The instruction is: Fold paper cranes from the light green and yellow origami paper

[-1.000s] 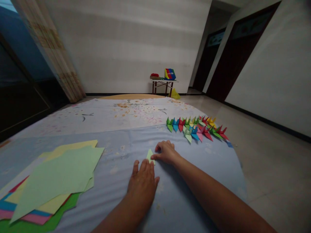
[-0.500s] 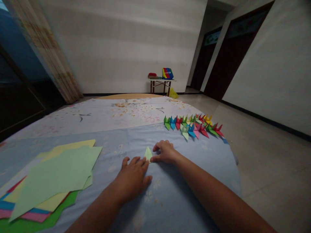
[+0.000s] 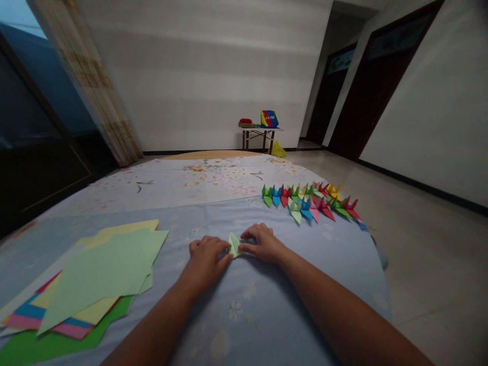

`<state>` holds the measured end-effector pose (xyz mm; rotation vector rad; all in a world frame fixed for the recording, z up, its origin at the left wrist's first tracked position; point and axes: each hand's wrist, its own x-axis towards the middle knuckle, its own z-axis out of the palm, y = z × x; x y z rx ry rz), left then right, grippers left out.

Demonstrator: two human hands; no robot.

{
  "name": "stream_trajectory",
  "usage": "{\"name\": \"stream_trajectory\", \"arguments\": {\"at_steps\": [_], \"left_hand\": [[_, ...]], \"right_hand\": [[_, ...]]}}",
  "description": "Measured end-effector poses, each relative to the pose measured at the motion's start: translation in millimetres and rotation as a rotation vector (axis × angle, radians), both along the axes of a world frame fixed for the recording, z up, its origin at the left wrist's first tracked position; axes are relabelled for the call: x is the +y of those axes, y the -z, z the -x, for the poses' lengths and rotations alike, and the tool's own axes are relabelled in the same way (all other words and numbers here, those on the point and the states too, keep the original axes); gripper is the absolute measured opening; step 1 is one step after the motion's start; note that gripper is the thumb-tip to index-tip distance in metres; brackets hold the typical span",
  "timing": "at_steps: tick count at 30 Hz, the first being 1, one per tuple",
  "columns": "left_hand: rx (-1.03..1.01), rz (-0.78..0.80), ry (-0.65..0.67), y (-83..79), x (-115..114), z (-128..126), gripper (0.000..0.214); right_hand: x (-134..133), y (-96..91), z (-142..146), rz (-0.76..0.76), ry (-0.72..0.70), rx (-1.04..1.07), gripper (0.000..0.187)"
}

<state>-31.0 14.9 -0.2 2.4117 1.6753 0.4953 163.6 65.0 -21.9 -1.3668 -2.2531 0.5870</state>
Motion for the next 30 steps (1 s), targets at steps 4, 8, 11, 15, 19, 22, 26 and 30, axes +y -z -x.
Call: {"name": "stream_trajectory", "arguments": {"at_steps": [4, 8, 11, 15, 19, 22, 26, 30], "left_hand": [[-0.060, -0.021, -0.101, 7.1, 6.0, 1.6, 0.017], [-0.108, -0.017, -0.140, 10.1, 7.4, 0.6, 0.016], [-0.124, -0.020, -0.152, 11.0, 7.4, -0.9, 0.017], [-0.139, -0.005, -0.169, 11.1, 6.7, -3.5, 0.021], [-0.146, -0.008, -0.200, 12.3, 6.4, -5.3, 0.024], [-0.165, -0.015, -0.196, 13.1, 6.8, -6.0, 0.023], [-0.211, -0.005, -0.173, 11.8, 6.9, -7.2, 0.017], [-0.234, 0.002, -0.116, 9.7, 5.2, -8.9, 0.009]], "right_hand": [[-2.8, 2.0, 3.0, -0.050, -0.025, 0.018, 0.028], [-3.3, 4.6, 6.6, -0.086, -0.039, 0.046, 0.028], [-2.4, 6.7, 7.4, -0.091, -0.063, 0.053, 0.028], [-0.9, 7.6, 6.7, -0.067, -0.053, 0.098, 0.029], [-0.4, 6.1, 6.9, -0.037, -0.055, 0.157, 0.023], [-1.0, 4.3, 7.2, -0.032, -0.074, 0.185, 0.014], [-1.3, 1.6, 5.0, -0.034, -0.133, 0.223, 0.010], [-1.0, -1.0, 0.0, -0.018, -0.228, 0.263, 0.010]]}}
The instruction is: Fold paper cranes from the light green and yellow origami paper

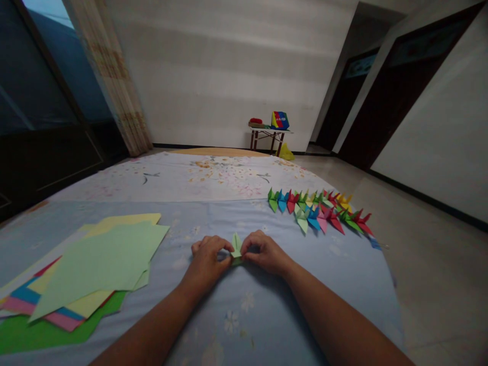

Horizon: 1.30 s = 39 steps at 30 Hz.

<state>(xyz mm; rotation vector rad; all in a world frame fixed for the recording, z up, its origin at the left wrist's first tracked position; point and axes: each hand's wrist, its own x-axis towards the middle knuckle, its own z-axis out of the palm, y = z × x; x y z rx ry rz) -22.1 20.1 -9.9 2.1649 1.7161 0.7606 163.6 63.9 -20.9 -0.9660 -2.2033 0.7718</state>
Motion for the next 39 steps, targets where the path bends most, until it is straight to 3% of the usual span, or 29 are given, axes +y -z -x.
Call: {"name": "stream_trajectory", "arguments": {"at_steps": [7, 11, 16, 23, 29, 39], "left_hand": [[0.081, -0.071, 0.060, -1.2, -2.8, -1.0, 0.007], [0.109, -0.070, 0.174, -1.5, -3.1, 1.4, 0.007], [0.160, -0.061, 0.253, -2.3, -1.9, 6.7, 0.013], [0.341, -0.028, 0.377, -15.3, -4.3, 9.9, 0.025], [0.369, -0.047, 0.393, -18.8, -9.8, 7.4, 0.027], [0.415, -0.061, 0.366, -21.7, -13.8, 3.8, 0.028]], "right_hand": [[-0.8, -1.5, -5.3, -0.028, -0.041, -0.101, 0.019], [0.4, 0.5, -6.3, -0.088, -0.088, -0.135, 0.007], [2.3, 2.5, -7.8, -0.105, -0.130, -0.143, 0.010], [2.9, 0.1, -9.1, -0.117, -0.163, -0.185, 0.011], [-3.5, -6.3, -10.0, -0.116, -0.148, -0.215, 0.024], [-5.3, -8.1, -10.8, -0.158, -0.170, -0.262, 0.024]]}}
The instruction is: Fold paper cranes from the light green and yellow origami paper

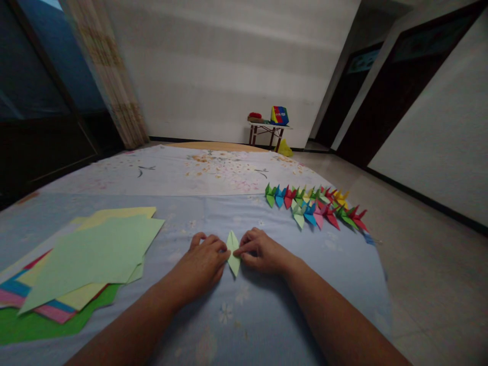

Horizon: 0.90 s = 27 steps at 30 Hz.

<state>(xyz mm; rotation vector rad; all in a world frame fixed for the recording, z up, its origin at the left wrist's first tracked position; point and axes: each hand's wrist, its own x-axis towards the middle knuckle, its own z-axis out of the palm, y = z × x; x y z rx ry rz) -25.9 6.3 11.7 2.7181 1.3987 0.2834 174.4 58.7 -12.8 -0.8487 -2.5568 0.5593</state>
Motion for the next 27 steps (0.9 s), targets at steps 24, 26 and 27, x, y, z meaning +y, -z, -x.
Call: {"name": "stream_trajectory", "arguments": {"at_steps": [24, 26, 27], "left_hand": [[0.063, -0.008, -0.038, -0.6, 0.1, -3.4, 0.025], [0.045, 0.008, -0.041, 0.8, 0.7, -3.4, 0.023], [0.033, 0.013, -0.046, 2.2, 1.6, -2.8, 0.023]], "right_hand": [[0.7, -6.3, -1.0, -0.009, -0.001, -0.053, 0.022], [0.7, -4.7, 0.0, -0.015, 0.000, -0.044, 0.022], [0.9, -3.7, 0.5, -0.017, 0.005, -0.034, 0.022]]}}
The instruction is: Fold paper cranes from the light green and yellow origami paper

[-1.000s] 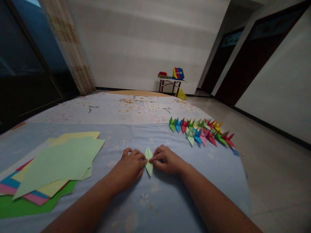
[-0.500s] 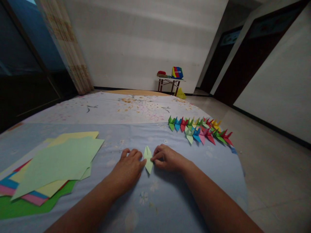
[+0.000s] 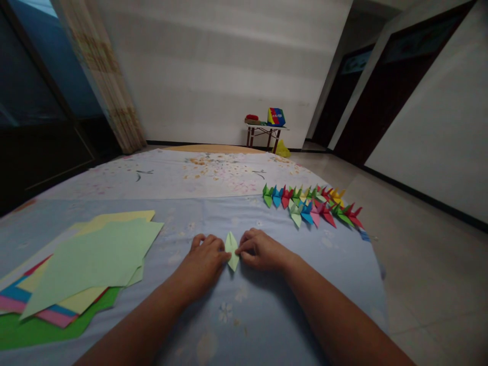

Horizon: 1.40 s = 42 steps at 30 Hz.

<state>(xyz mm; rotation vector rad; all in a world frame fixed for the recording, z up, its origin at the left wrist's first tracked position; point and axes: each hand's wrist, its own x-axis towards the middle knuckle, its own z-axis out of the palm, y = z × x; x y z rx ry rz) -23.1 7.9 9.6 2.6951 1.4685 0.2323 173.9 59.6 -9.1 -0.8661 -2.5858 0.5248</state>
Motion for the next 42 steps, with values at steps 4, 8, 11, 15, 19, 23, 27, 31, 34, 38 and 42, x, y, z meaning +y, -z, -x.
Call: {"name": "stream_trajectory", "arguments": {"at_steps": [4, 8, 11, 15, 19, 23, 27, 31, 34, 38, 42], "left_hand": [[-0.094, -0.008, -0.057, 6.5, 6.6, 5.4, 0.027], [-0.204, -0.037, -0.134, 8.6, 11.6, 8.0, 0.029], [-0.260, -0.029, -0.150, 6.3, 11.0, 5.7, 0.027], [-0.245, 0.039, -0.085, 3.0, 7.3, 1.3, 0.024], [-0.166, 0.054, -0.039, 3.0, 4.6, -1.0, 0.023], [-0.156, 0.037, -0.034, 5.4, 4.5, -0.9, 0.024], [-0.182, 0.022, -0.064, 8.2, 5.8, -0.7, 0.025], [-0.269, 0.018, -0.149, 8.0, 7.0, -1.9, 0.027], [-0.422, 0.053, -0.227, 5.8, 7.7, -3.4, 0.029], [-0.692, 0.179, -0.259, 6.3, 10.7, -5.9, 0.031], [-0.929, 0.274, -0.294, 14.3, 17.2, -5.6, 0.034]], "right_hand": [[2.4, 4.3, 0.3, -0.022, 0.123, 0.076, 0.021], [4.7, 7.3, 0.3, -0.034, 0.241, 0.111, 0.018], [4.3, 8.1, 2.0, -0.024, 0.277, 0.093, 0.021], [2.3, 7.8, 4.1, -0.004, 0.309, 0.066, 0.024], [0.6, 6.4, 3.7, 0.033, 0.272, 0.024, 0.020], [-0.8, 5.4, 4.2, 0.061, 0.259, 0.006, 0.022], [-1.8, 9.0, 7.8, 0.085, 0.267, 0.082, 0.021], [-2.7, 13.8, 13.1, 0.199, 0.247, 0.222, 0.018], [-5.0, 11.4, 16.7, 0.292, 0.220, 0.334, 0.019], [-11.4, 3.3, 20.1, 0.286, 0.127, 0.463, 0.026], [-15.7, 0.4, 21.4, 0.305, 0.047, 0.536, 0.042]]}}
